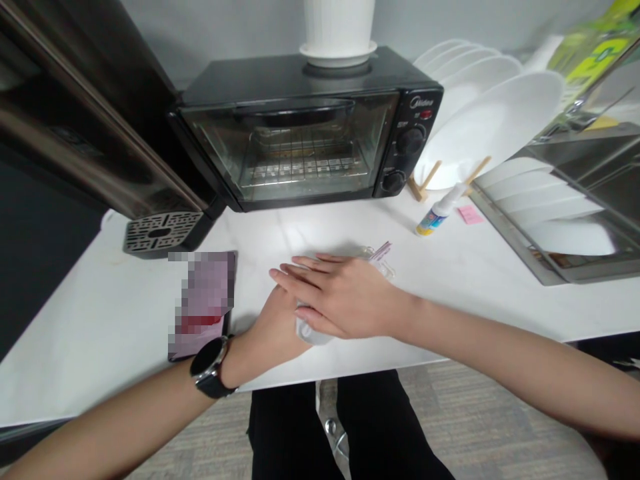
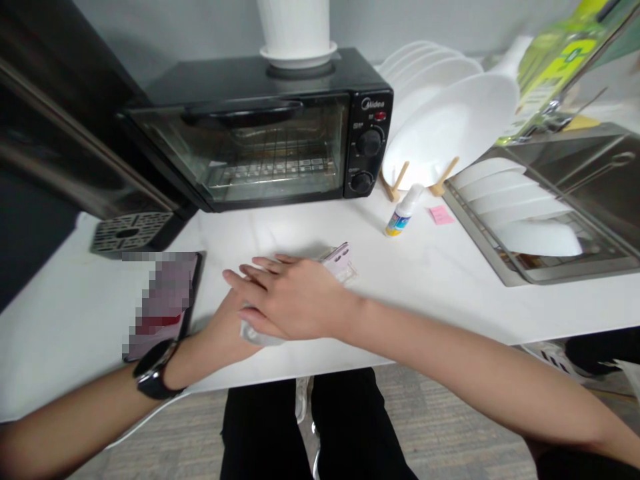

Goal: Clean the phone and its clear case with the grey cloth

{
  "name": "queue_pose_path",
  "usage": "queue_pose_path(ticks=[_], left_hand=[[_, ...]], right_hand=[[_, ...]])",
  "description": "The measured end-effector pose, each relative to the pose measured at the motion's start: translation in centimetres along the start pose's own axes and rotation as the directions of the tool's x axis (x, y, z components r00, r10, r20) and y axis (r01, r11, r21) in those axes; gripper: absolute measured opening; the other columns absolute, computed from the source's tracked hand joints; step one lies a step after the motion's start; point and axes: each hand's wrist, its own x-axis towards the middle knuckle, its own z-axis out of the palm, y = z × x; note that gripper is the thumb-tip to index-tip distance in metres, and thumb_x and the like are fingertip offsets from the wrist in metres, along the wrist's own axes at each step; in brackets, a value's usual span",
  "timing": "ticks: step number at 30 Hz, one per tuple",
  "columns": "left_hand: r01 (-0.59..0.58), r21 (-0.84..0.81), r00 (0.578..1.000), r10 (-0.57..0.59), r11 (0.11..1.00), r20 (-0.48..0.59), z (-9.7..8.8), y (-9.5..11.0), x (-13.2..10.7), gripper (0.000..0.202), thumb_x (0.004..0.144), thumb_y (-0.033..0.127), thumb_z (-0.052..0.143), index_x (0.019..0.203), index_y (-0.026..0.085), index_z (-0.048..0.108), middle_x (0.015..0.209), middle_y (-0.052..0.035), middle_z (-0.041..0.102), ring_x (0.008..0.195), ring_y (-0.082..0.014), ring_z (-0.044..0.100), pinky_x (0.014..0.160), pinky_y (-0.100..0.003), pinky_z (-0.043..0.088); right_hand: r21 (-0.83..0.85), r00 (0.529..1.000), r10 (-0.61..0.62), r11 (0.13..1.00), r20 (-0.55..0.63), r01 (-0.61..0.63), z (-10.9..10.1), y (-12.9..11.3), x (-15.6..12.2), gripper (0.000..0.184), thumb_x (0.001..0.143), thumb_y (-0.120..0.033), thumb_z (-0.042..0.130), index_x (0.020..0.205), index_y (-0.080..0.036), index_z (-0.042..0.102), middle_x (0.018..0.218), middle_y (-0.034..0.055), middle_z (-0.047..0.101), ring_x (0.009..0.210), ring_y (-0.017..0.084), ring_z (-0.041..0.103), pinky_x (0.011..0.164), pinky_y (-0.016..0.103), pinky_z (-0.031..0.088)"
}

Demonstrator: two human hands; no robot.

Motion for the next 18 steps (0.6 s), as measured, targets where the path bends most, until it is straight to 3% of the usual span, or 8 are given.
queue_pose_path(ticks=[2,4,7,9,11,14,16,18], left_hand=[[-0.080,0.016,0.997,0.080,0.997,0.016,-0.6,0.2,0.3,0.010,0.092,0.019,0.060,0.093,0.016,0.069,0.092,-0.0104,0.077,0.089,-0.0295,0.073,0.085,-0.045,0.057],[-0.103,0.023,0.993,0.101,0.994,0.062,-1.2,0.5,0.8,0.015,0.097,0.024,0.063,0.084,0.019,0.067,0.081,-0.0050,0.074,0.077,-0.0247,0.071,0.081,-0.043,0.055],[-0.053,0.019,0.991,0.050,0.998,0.124,-1.8,0.9,1.2,0.020,0.102,0.032,0.063,0.087,0.019,0.067,0.080,-0.0013,0.072,0.071,-0.0209,0.068,0.076,-0.040,0.051],[-0.048,0.012,0.989,0.046,0.999,0.142,-1.8,0.9,1.2,0.019,0.103,0.032,0.062,0.090,0.019,0.067,0.082,-0.0007,0.072,0.072,-0.0205,0.068,0.076,-0.040,0.050],[-0.047,0.015,0.990,0.044,0.999,0.131,-1.5,0.9,1.2,0.019,0.101,0.030,0.063,0.086,0.020,0.067,0.079,-0.0005,0.072,0.071,-0.0206,0.068,0.076,-0.040,0.050],[-0.077,0.027,0.996,0.076,0.997,0.057,-1.0,0.6,1.0,0.016,0.094,0.020,0.063,0.078,0.020,0.065,0.077,-0.0026,0.073,0.075,-0.0227,0.070,0.079,-0.040,0.053],[-0.077,0.038,0.997,0.077,0.996,-0.010,-0.7,0.4,0.9,0.012,0.089,0.016,0.062,0.078,0.020,0.066,0.083,-0.0059,0.076,0.085,-0.0254,0.072,0.083,-0.041,0.055],[-0.067,0.041,0.997,0.069,0.997,-0.033,-0.7,0.3,0.9,0.010,0.086,0.016,0.062,0.079,0.020,0.066,0.090,-0.0080,0.077,0.091,-0.0267,0.072,0.085,-0.041,0.056]], right_hand=[[-0.018,0.999,0.034,0.999,0.021,-0.033,-0.5,1.9,-1.1,0.055,0.112,-0.040,0.035,0.148,-0.006,0.058,0.145,0.0171,0.067,0.135,0.030,0.066,0.112,0.046,0.054],[-0.030,0.994,0.094,0.995,0.055,-0.093,-1.2,4.6,-2.7,0.051,0.112,-0.035,0.034,0.137,-0.007,0.068,0.138,0.0161,0.072,0.128,0.030,0.070,0.110,0.046,0.055],[-0.008,0.975,0.211,0.977,0.062,-0.211,-2.0,8.1,-4.8,0.053,0.111,-0.030,0.029,0.129,-0.010,0.075,0.134,0.0137,0.075,0.126,0.027,0.072,0.106,0.042,0.057],[-0.002,0.970,0.243,0.970,0.025,-0.243,-2.1,8.6,-5.2,0.055,0.110,-0.029,0.027,0.127,-0.010,0.075,0.132,0.0132,0.076,0.127,0.027,0.071,0.105,0.042,0.058],[-0.017,0.978,0.207,0.978,-0.016,-0.208,-1.5,7.1,-4.4,0.055,0.110,-0.029,0.027,0.124,-0.009,0.076,0.127,0.0143,0.078,0.122,0.028,0.073,0.104,0.043,0.057],[-0.027,0.992,0.117,0.993,-0.049,-0.118,-0.2,2.7,-2.1,0.052,0.110,-0.032,0.032,0.121,-0.007,0.076,0.123,0.0148,0.079,0.112,0.028,0.076,0.103,0.043,0.057],[-0.027,0.993,0.105,0.994,-0.053,-0.106,0.5,0.3,-0.8,0.053,0.110,-0.036,0.034,0.131,-0.002,0.070,0.128,0.0183,0.076,0.110,0.028,0.076,0.098,0.042,0.058],[-0.020,0.993,0.108,0.994,-0.038,-0.109,0.7,-0.5,-0.3,0.056,0.110,-0.039,0.035,0.139,-0.001,0.064,0.130,0.0191,0.075,0.109,0.028,0.076,0.094,0.042,0.058]])
